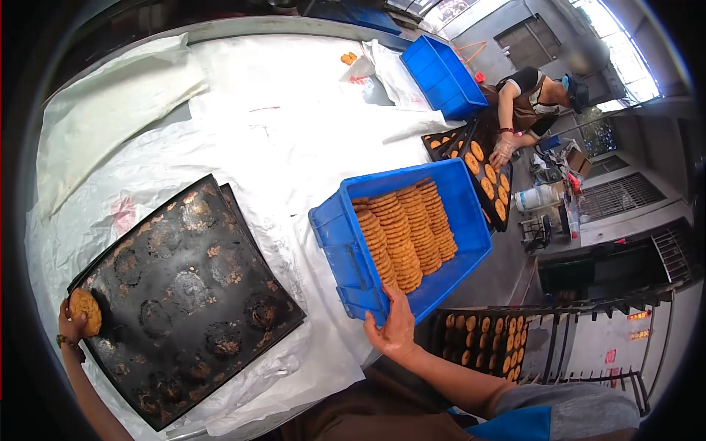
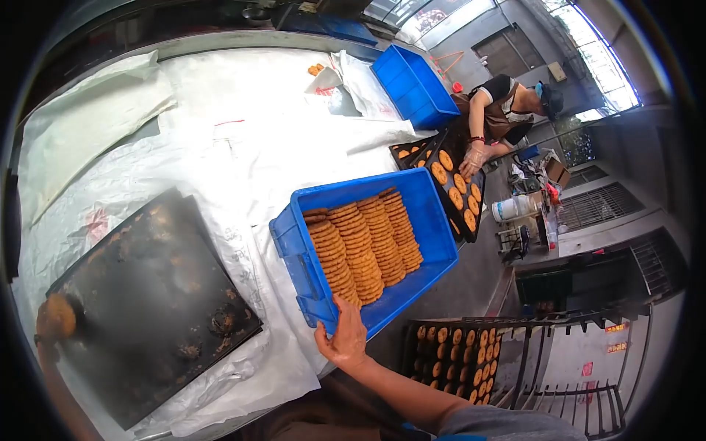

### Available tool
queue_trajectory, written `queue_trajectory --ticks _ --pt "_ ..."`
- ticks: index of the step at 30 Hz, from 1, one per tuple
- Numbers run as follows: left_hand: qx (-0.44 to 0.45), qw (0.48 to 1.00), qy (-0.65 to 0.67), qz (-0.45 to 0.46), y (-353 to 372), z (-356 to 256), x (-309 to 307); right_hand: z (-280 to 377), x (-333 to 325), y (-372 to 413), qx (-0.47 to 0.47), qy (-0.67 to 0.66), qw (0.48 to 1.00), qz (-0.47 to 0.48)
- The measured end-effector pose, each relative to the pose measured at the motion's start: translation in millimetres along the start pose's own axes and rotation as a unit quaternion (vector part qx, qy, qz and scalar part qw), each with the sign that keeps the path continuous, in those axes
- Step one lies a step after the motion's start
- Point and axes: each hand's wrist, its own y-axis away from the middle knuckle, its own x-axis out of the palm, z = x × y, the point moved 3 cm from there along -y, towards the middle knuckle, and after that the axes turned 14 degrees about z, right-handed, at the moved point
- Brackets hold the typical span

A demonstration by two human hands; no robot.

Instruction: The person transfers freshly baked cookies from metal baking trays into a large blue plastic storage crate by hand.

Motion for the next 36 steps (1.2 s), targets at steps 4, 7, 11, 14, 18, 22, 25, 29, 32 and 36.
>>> queue_trajectory --ticks 4,7,11,14,18,22,25,29,32,36 --pt "-0.050 0.907 -0.382 -0.170 7 -6 5 -4 3 0 0.016 -0.012 1.000 0.015" --pt "-0.046 0.860 -0.452 -0.232 76 -128 94 -3 5 4 0.021 0.002 1.000 0.013" --pt "-0.050 0.823 -0.500 -0.266 97 -145 133 -3 1 0 0.005 -0.005 1.000 0.005" --pt "0.029 0.861 -0.437 -0.258 105 -156 143 -4 1 0 0.002 -0.023 1.000 0.001" --pt "-0.006 0.947 -0.291 -0.133 152 -218 162 -10 -2 0 0.015 -0.058 0.998 0.010" --pt "0.120 0.962 -0.213 -0.118 217 -264 216 -49 -10 -6 0.123 -0.322 0.937 0.062" --pt "0.192 0.961 -0.186 -0.071 277 -371 324 -94 -55 -29 0.143 -0.454 0.878 0.051" --pt "0.331 0.936 -0.120 0.025 330 -503 485 -149 -103 -57 0.138 -0.522 0.829 0.143" --pt "0.432 0.890 -0.128 0.068 340 -559 592 -169 -114 -64 0.135 -0.558 0.791 0.212" --pt "0.373 0.891 -0.232 0.113 336 -574 698 -194 -93 -58 0.108 -0.588 0.761 0.251"
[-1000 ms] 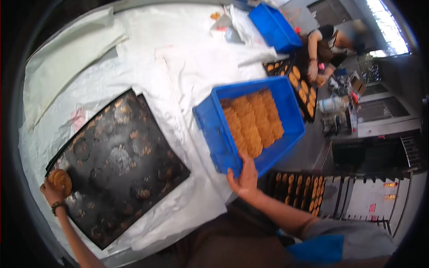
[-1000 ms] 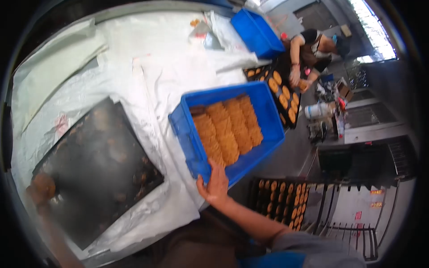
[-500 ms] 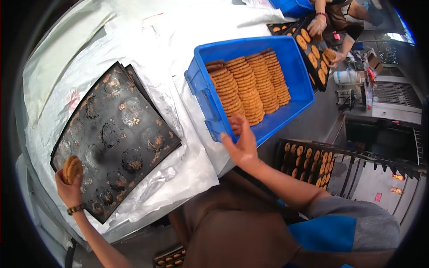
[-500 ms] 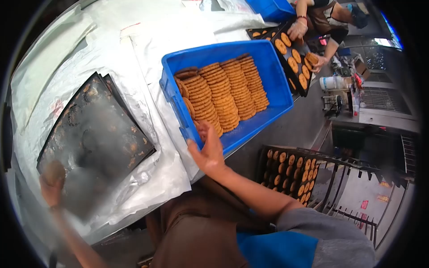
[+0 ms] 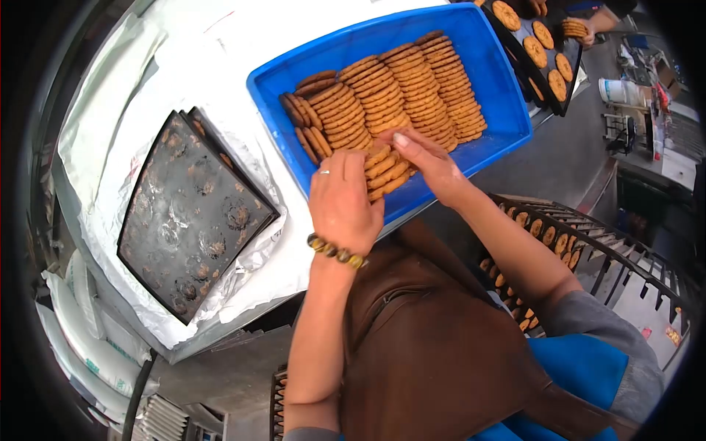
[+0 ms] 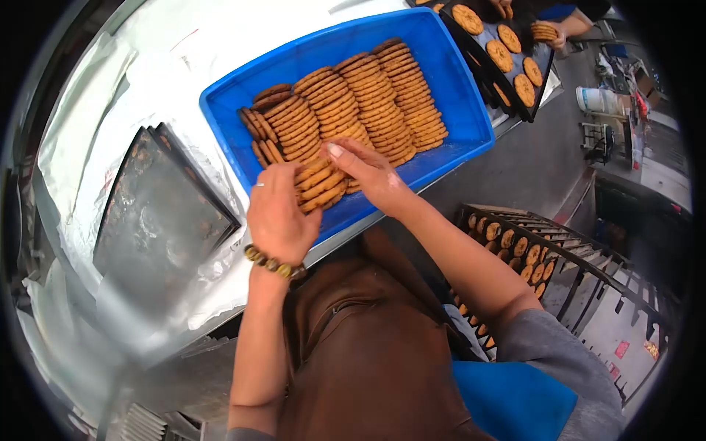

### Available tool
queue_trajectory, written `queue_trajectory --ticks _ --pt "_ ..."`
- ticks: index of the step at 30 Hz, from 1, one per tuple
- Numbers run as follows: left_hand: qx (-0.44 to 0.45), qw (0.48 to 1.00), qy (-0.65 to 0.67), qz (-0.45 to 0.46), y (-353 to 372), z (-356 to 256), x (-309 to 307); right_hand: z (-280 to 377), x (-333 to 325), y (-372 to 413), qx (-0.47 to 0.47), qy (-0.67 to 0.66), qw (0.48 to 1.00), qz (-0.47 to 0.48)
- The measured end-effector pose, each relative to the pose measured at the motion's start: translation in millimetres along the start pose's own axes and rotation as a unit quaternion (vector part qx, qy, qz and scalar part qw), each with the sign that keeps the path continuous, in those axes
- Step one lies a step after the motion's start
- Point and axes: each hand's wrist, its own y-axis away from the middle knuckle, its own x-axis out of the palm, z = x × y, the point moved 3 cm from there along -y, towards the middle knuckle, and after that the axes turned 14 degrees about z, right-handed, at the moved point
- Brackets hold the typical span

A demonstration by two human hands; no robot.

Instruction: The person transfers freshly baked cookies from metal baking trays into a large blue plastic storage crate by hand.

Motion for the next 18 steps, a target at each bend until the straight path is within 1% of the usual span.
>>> queue_trajectory --ticks 1,2,3,4,5,7,9,10,11,12,13,14,15,16,17,18 --pt "-0.023 1.000 -0.002 0.003 -6 -3 19 -9 -5 1 0.050 -0.067 0.997 0.000" --pt "-0.014 1.000 -0.001 0.005 -10 -9 32 -17 -13 3 0.098 -0.129 0.987 -0.002" --pt "-0.047 0.999 -0.008 0.021 -11 -16 41 -29 -21 5 0.085 -0.134 0.987 0.009" --pt "-0.082 0.996 -0.017 0.039 -10 -20 49 -28 -26 9 0.078 -0.107 0.991 0.012" --pt "-0.099 0.994 -0.001 0.049 -11 -22 57 -27 -33 14 0.074 -0.107 0.991 -0.002" --pt "-0.098 0.994 0.001 0.042 -22 -29 70 -28 -52 22 0.068 -0.111 0.991 -0.018" --pt "-0.087 0.996 0.016 0.016 -36 -30 88 -28 -88 30 0.046 0.013 0.994 -0.096" --pt "-0.083 0.996 0.014 0.019 -48 -34 95 -11 -105 37 -0.013 0.059 0.984 -0.167" --pt "-0.064 0.997 0.018 0.033 -63 -40 103 -13 -131 43 -0.045 0.042 0.976 -0.209" --pt "-0.045 0.998 0.022 0.047 -79 -45 112 -7 -156 52 -0.041 0.083 0.954 -0.284" --pt "-0.026 0.999 0.018 0.044 -94 -53 125 -10 -189 60 -0.073 0.136 0.934 -0.322" --pt "-0.023 0.998 0.017 0.047 -110 -60 137 -5 -215 72 -0.085 0.155 0.914 -0.366" --pt "0.008 0.998 0.023 0.058 -126 -70 150 6 -233 86 -0.084 0.210 0.886 -0.404" --pt "0.038 0.996 0.029 0.070 -141 -81 162 13 -247 98 -0.085 0.191 0.880 -0.426" --pt "0.041 0.996 0.029 0.073 -154 -91 173 18 -260 108 -0.076 0.236 0.856 -0.454" --pt "0.042 0.994 0.009 0.102 -167 -102 186 20 -271 116 -0.067 0.281 0.828 -0.480"
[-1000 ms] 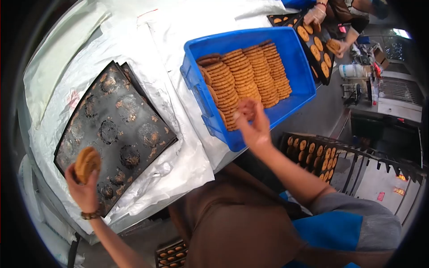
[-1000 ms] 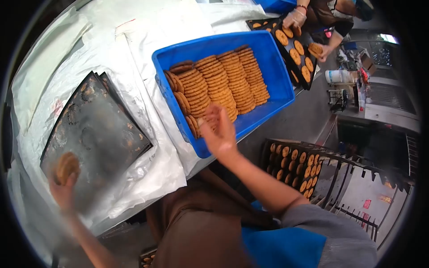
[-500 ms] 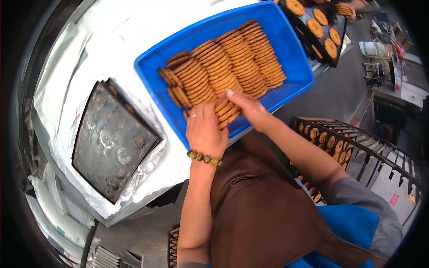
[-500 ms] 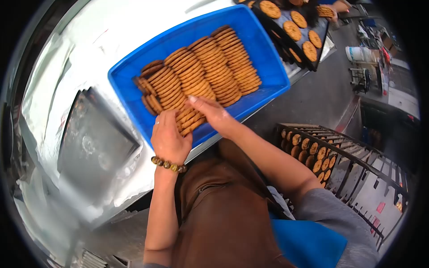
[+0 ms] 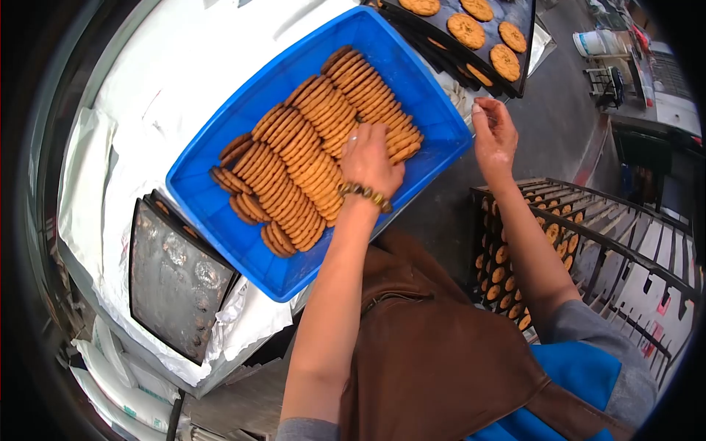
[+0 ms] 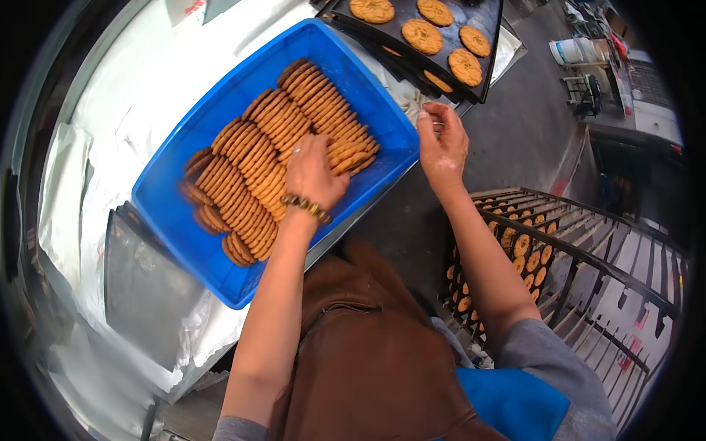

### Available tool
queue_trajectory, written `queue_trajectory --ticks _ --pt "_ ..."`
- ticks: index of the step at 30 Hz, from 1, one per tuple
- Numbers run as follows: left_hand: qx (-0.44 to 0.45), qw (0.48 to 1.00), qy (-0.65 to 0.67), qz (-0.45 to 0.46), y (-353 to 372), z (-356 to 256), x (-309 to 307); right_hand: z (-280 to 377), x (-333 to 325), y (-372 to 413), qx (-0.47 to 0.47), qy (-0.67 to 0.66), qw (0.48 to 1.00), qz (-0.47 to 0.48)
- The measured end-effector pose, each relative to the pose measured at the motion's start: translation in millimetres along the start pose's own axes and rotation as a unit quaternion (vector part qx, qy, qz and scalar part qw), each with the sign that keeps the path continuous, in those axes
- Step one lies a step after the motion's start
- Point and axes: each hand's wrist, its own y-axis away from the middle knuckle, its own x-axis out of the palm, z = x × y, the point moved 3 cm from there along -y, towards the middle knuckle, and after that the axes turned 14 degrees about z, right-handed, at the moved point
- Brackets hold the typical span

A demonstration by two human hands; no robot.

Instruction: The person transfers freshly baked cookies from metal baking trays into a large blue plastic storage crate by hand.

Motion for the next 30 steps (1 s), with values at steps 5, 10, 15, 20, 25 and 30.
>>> queue_trajectory --ticks 5,10,15,20,25,30 --pt "-0.003 0.988 -0.109 0.106 -53 -32 47 -38 -11 -7 0.008 0.012 1.000 -0.005" --pt "0.025 0.988 -0.092 0.120 -60 -41 64 -45 -4 -6 0.026 -0.017 0.999 0.018" --pt "-0.060 0.928 0.323 0.174 -54 14 96 -47 2 -6 0.004 -0.030 0.999 0.024" --pt "-0.132 0.937 0.305 0.109 -40 13 94 -44 11 -3 0.069 -0.050 0.994 0.073" --pt "-0.117 0.943 0.266 0.160 -42 8 95 -53 26 -3 0.071 -0.082 0.992 0.072" --pt "-0.115 0.968 0.153 0.160 -44 2 103 -52 33 -2 0.077 -0.039 0.992 0.091"
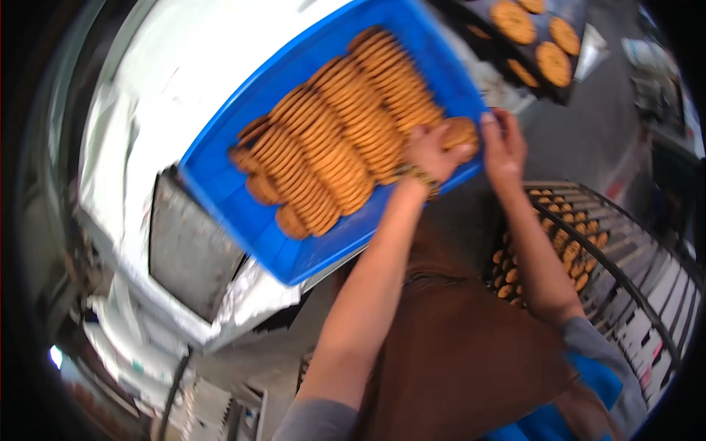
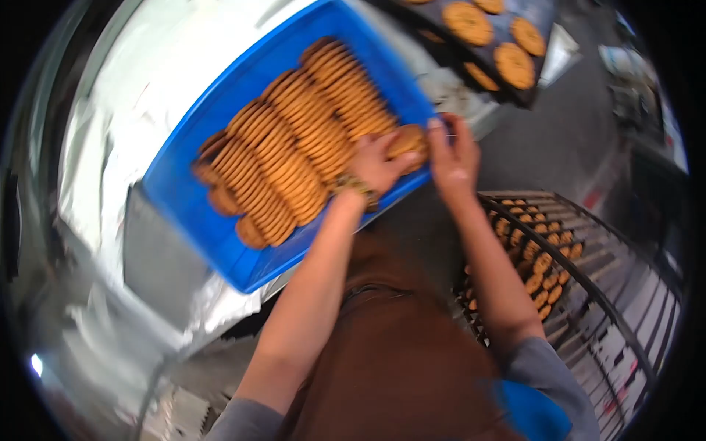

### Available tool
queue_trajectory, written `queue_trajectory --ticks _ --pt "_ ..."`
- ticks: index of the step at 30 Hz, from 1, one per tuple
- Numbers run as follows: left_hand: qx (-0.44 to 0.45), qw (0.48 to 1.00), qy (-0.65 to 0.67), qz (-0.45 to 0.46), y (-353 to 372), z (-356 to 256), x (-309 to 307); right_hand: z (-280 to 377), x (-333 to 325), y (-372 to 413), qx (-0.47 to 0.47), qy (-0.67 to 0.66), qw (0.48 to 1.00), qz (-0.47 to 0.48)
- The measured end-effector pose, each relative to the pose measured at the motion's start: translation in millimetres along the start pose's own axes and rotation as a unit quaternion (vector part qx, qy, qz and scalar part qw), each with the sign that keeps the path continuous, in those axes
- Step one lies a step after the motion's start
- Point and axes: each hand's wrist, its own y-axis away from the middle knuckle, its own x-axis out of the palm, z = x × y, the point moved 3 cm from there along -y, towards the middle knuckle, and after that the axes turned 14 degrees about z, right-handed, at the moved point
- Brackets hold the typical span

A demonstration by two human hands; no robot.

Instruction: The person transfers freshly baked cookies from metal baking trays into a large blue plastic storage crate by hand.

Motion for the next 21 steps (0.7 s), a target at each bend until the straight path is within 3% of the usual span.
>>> queue_trajectory --ticks 1,3,9,12,13,14,17,20,21 --pt "-0.021 1.000 0.000 -0.005 7 -11 -5 11 0 2 0.026 -0.010 1.000 0.009" --pt "-0.068 0.998 0.015 0.005 16 -17 -12 2 -3 -3 -0.007 -0.021 1.000 -0.004" --pt "-0.092 0.992 0.080 0.013 45 -20 -37 1 -14 -19 -0.055 0.018 0.998 -0.002" --pt "-0.082 0.990 0.073 -0.083 74 -13 -57 30 -14 -18 -0.061 0.082 0.994 -0.038" --pt "-0.032 0.984 0.087 -0.153 94 -7 -76 38 -11 -18 -0.076 0.066 0.994 -0.040" --pt "0.021 0.970 0.098 -0.221 118 1 -95 45 -8 -17 -0.090 0.049 0.994 -0.044" --pt "0.064 0.902 0.118 -0.410 217 34 -159 82 22 0 -0.136 0.013 0.991 -0.006" --pt "-0.036 0.846 0.131 -0.515 317 136 -178 142 86 41 -0.190 -0.068 0.975 0.096" --pt "-0.035 0.793 0.273 -0.543 352 164 -178 161 112 58 -0.198 -0.097 0.965 0.138"
